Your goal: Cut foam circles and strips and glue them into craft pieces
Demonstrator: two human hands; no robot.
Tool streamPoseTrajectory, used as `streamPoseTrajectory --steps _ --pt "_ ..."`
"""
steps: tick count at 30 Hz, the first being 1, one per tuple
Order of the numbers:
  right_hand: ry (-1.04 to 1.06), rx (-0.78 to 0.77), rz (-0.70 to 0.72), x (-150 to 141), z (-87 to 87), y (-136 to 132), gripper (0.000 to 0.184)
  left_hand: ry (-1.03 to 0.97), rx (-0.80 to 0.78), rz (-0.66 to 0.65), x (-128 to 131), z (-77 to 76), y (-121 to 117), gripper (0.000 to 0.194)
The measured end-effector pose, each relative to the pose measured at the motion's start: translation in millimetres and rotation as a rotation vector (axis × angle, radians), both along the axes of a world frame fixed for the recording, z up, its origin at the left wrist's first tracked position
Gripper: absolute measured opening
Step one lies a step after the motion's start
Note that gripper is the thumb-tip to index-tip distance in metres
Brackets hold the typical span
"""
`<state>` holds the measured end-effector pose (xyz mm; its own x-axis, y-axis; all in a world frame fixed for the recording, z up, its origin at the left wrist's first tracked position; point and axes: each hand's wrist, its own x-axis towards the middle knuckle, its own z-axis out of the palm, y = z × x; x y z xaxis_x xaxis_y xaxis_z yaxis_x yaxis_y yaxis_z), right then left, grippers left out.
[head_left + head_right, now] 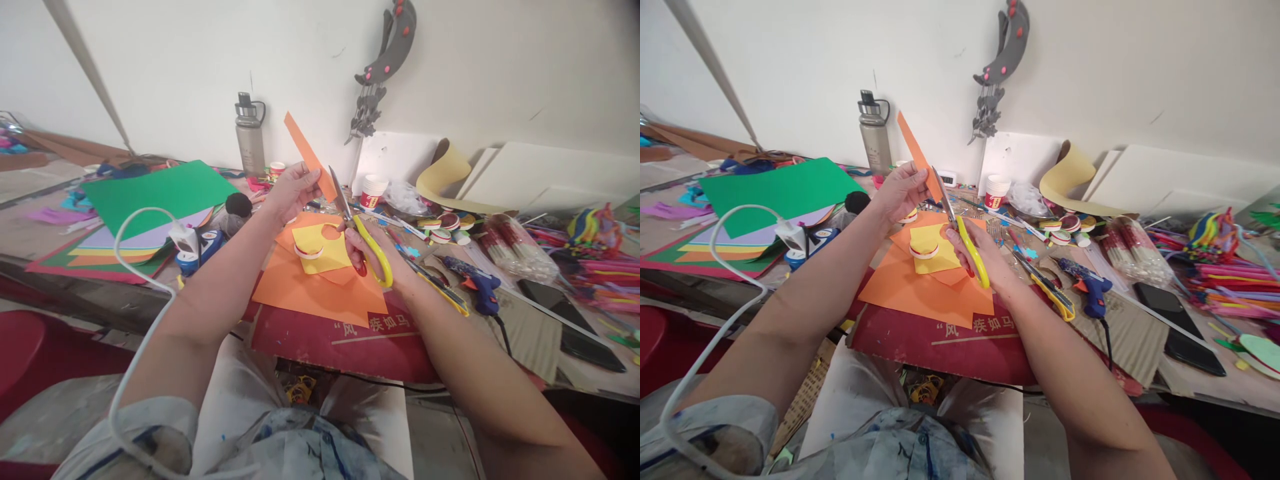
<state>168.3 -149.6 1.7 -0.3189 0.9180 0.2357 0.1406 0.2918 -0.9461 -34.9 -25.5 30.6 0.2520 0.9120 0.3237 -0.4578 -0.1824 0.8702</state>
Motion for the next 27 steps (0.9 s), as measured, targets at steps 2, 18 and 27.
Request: streamPoseTrajectory --steps 2,18,27 --pt "-0.001 -0.007 -0.006 -0.6 1.4 -1.8 0.064 0.011 -0.003 0.005 0.2 0.7 -1.1 0.028" --pt "0.006 -0.017 -0.015 -0.3 3.2 -4.1 0.071 0.017 -0.011 0.012 -2.4 1.4 -0.9 0.033" --pt "-0.011 0.003 -0.021 -0.7 3.8 -5.0 0.067 0.030 0.006 0.020 -1.3 2.3 -1.1 0.035"
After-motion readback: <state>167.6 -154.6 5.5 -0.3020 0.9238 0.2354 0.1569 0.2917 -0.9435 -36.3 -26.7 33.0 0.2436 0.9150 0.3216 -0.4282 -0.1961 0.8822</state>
